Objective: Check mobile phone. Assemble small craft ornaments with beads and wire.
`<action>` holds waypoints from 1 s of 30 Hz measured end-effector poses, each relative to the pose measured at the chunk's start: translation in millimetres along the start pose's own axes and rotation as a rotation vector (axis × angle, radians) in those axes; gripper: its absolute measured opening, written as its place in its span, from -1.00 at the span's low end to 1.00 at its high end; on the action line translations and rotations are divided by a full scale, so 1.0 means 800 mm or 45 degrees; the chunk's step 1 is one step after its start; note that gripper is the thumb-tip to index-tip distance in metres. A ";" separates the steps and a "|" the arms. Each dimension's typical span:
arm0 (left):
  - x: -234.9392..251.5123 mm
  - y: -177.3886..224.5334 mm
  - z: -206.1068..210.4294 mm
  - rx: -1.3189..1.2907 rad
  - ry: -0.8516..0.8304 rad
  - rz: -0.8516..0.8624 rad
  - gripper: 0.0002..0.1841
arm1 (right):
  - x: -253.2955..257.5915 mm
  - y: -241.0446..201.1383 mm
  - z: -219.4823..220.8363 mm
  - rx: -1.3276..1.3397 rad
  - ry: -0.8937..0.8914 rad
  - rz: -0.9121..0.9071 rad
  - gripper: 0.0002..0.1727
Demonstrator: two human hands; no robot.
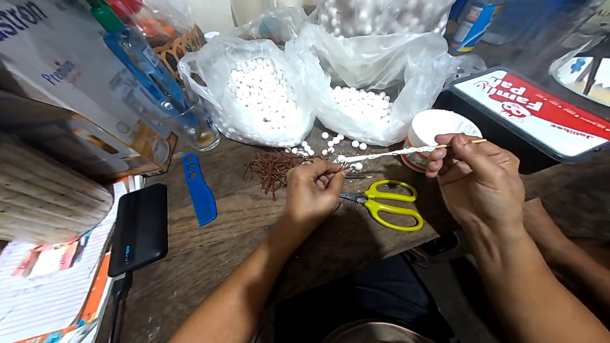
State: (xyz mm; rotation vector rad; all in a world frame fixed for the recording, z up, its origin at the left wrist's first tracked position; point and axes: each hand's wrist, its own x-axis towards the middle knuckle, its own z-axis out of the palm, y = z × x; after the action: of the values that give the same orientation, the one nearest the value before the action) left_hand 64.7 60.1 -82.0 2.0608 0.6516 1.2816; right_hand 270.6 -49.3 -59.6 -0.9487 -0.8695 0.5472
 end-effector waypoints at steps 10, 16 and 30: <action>0.001 0.000 -0.001 -0.006 0.013 -0.007 -0.93 | -0.002 -0.001 -0.004 0.016 0.026 0.079 -0.54; 0.001 -0.001 -0.001 -0.003 0.018 -0.026 -0.94 | 0.000 -0.012 -0.024 0.090 0.023 0.150 -0.51; 0.024 -0.005 -0.039 0.086 0.154 -0.054 -0.96 | 0.046 -0.020 -0.112 -1.260 0.094 -0.309 -0.64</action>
State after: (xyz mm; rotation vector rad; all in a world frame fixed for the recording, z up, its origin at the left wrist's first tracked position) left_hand 43.8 83.2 -62.7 2.0238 0.7982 1.3850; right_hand 366.0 -72.2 -58.0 -1.7041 -1.1878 -0.1788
